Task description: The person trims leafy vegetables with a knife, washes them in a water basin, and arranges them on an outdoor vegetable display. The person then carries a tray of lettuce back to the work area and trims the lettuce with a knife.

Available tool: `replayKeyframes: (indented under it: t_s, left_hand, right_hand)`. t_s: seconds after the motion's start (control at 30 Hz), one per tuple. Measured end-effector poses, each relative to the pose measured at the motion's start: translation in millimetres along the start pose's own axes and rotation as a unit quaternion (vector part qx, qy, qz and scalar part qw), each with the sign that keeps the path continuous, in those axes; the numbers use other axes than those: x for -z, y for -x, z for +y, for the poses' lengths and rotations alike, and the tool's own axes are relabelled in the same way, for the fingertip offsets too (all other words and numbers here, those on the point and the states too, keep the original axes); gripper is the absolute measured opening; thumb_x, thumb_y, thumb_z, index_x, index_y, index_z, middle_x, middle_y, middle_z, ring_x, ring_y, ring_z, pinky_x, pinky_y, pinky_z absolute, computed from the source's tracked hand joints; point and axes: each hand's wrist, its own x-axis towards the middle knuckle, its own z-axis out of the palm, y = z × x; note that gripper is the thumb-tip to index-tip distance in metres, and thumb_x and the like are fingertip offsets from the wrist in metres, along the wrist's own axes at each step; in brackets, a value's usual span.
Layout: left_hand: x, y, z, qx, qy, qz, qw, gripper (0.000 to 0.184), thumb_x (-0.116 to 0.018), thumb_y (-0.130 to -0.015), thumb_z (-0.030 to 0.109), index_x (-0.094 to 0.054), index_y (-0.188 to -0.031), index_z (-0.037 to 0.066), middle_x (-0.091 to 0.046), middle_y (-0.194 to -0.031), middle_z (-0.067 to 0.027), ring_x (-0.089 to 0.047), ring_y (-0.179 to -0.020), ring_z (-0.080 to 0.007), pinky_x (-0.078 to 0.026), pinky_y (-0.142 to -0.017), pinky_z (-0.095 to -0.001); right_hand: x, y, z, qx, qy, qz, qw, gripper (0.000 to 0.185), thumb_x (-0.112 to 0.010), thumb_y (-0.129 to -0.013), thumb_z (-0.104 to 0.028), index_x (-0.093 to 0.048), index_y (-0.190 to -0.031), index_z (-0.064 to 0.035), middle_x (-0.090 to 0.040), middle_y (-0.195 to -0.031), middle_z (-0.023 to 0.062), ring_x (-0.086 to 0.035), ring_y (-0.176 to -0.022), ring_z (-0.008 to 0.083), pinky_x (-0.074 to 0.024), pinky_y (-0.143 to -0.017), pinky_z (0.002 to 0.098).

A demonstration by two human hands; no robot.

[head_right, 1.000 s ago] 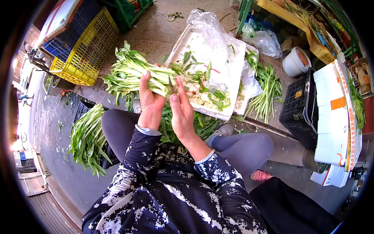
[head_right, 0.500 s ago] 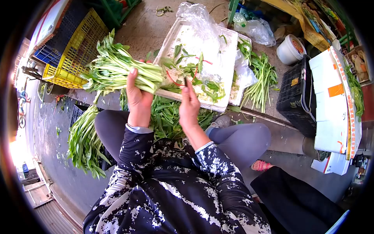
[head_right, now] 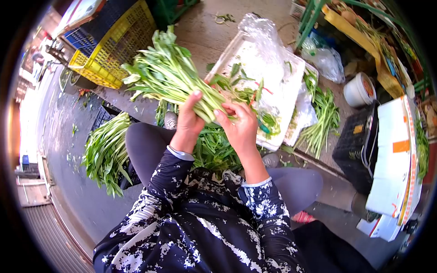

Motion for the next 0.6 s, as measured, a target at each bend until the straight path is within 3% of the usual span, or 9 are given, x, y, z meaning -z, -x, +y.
replayKeyframes:
  t_s: [0.07,0.1,0.2,0.27,0.33,0.4,0.5,0.53,0.6]
  left_hand:
    - [-2,4,2,0.001,-0.013,0.018,1.000,0.045,-0.060,-0.073,0.013,-0.045,-0.112,-0.005,-0.055,-0.102,-0.0167,-0.056,-0.093,-0.0255,-0.047,-0.083,-0.0370]
    - [-5,5,5,0.007,0.024,0.026,0.999,0.035,-0.060,-0.072,0.003,-0.049,-0.105,-0.002,-0.058,-0.093,-0.0105,-0.058,-0.085,-0.0201,-0.049,-0.077,-0.0316]
    - [3,3,-2,-0.007,0.003,0.035,0.999,0.036,-0.061,-0.071,0.001,-0.050,-0.105,0.001,-0.058,-0.093,-0.0073,-0.057,-0.084,-0.0182,-0.049,-0.076,-0.0308]
    - [3,6,0,-0.011,-0.011,0.034,0.999,0.040,-0.061,-0.072,0.008,-0.048,-0.109,-0.002,-0.058,-0.096,-0.0119,-0.059,-0.086,-0.0217,-0.051,-0.078,-0.0348]
    - [-1,2,5,-0.015,0.027,0.040,0.999,0.041,-0.061,-0.072,0.007,-0.048,-0.109,-0.002,-0.058,-0.097,-0.0128,-0.059,-0.087,-0.0227,-0.050,-0.079,-0.0360]
    - [-2,4,15,0.001,0.034,0.042,0.999,0.046,-0.062,-0.071,0.006,-0.044,-0.112,-0.004,-0.057,-0.099,-0.0137,-0.059,-0.089,-0.0250,-0.050,-0.081,-0.0373]
    - [6,8,13,0.021,0.008,0.055,0.998,0.049,-0.065,-0.068,0.005,-0.044,-0.111,-0.003,-0.057,-0.098,-0.0117,-0.059,-0.085,-0.0236,-0.051,-0.077,-0.0366]
    - [8,10,8,0.004,-0.019,0.052,0.998,0.050,-0.066,-0.067,0.003,-0.045,-0.111,-0.003,-0.057,-0.098,-0.0114,-0.059,-0.085,-0.0238,-0.051,-0.077,-0.0366]
    - [2,23,11,0.040,-0.091,0.039,0.994,0.053,-0.069,-0.063,0.003,-0.045,-0.111,0.000,-0.056,-0.096,-0.0097,-0.058,-0.084,-0.0197,-0.049,-0.076,-0.0323]
  right_hand:
    - [-4,4,1,-0.060,0.000,0.005,0.998,0.015,-0.066,-0.074,-0.008,-0.063,-0.084,0.0026,-0.060,-0.074,0.0101,-0.057,-0.064,0.0165,-0.0460,-0.061,0.0256]
    - [-4,5,3,-0.054,0.017,0.005,0.998,0.015,-0.065,-0.074,-0.008,-0.063,-0.083,0.0034,-0.061,-0.074,0.0098,-0.057,-0.064,0.0153,-0.0458,-0.061,0.0250]
    - [0,8,0,-0.108,-0.024,-0.005,0.994,0.015,-0.064,-0.077,-0.008,-0.064,-0.086,0.0042,-0.060,-0.072,0.0051,-0.052,-0.061,0.0083,-0.0420,-0.059,0.0204]
    - [1,18,17,-0.200,-0.123,0.040,0.971,0.015,-0.058,-0.082,-0.011,-0.063,-0.088,0.0026,-0.063,-0.077,0.0057,-0.056,-0.067,0.0104,-0.0430,-0.062,0.0212]
    - [9,17,21,-0.235,-0.095,0.117,0.960,0.015,-0.052,-0.085,-0.013,-0.061,-0.088,-0.0010,-0.061,-0.076,0.0043,-0.053,-0.068,0.0094,-0.0399,-0.061,0.0208]
    - [26,22,58,-0.275,-0.092,0.191,0.938,0.015,-0.056,-0.083,-0.015,-0.059,-0.081,-0.0009,-0.059,-0.071,0.0042,-0.052,-0.066,0.0108,-0.0402,-0.062,0.0207]
    - [51,31,138,-0.254,0.075,0.078,0.961,0.050,-0.065,-0.077,-0.019,-0.046,-0.116,0.0064,-0.056,-0.106,0.0137,-0.053,-0.092,0.0177,-0.0400,-0.084,0.0306]
    - [51,23,125,-0.314,0.002,0.024,0.949,0.054,-0.061,-0.081,-0.021,-0.039,-0.124,0.0032,-0.051,-0.115,0.0131,-0.050,-0.100,0.0195,-0.0376,-0.087,0.0294]
    - [34,11,67,-0.389,-0.044,0.018,0.920,0.059,-0.058,-0.083,-0.029,-0.034,-0.127,0.0022,-0.047,-0.122,0.0128,-0.048,-0.106,0.0209,-0.0354,-0.089,0.0290]
